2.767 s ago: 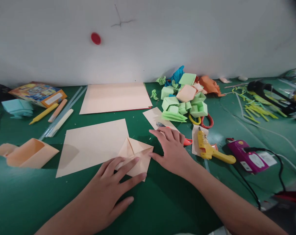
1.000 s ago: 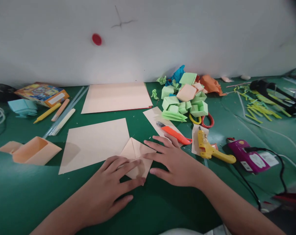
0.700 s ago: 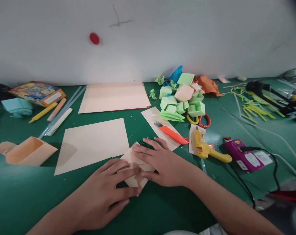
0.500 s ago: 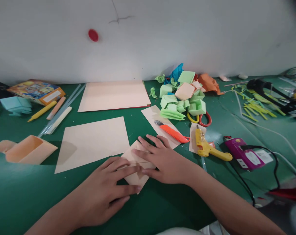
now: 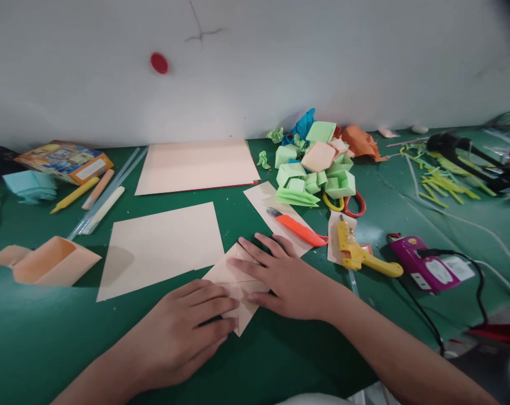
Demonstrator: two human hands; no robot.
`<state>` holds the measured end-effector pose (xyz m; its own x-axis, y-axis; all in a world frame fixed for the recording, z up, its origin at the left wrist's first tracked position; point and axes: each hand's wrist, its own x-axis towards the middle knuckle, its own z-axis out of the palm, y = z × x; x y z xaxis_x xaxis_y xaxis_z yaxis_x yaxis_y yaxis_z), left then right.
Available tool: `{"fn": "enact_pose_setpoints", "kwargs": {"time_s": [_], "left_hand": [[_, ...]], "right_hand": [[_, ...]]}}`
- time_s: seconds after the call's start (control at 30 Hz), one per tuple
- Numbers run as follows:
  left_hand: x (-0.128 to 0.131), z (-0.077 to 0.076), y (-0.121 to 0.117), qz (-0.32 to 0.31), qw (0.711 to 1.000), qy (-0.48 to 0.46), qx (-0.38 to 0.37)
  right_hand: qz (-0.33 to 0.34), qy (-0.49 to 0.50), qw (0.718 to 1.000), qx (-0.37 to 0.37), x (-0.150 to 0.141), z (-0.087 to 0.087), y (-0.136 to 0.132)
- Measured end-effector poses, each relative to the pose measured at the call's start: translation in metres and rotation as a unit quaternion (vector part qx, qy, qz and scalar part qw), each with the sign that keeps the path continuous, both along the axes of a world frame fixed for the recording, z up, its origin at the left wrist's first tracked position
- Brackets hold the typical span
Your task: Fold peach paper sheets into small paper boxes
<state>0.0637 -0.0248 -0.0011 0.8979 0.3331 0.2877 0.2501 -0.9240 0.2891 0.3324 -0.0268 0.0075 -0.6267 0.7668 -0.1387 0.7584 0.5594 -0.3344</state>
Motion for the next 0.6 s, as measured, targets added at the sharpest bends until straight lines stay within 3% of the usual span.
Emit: {"fn": "enact_pose_setpoints", "kwargs": {"time_s": [0.6], "left_hand": [[-0.013, -0.012, 0.014, 0.081, 0.995, -0.005, 0.052]], "right_hand": [[0.007, 0.084, 0.996, 0.009, 0.002, 0.003, -0.001]]}}
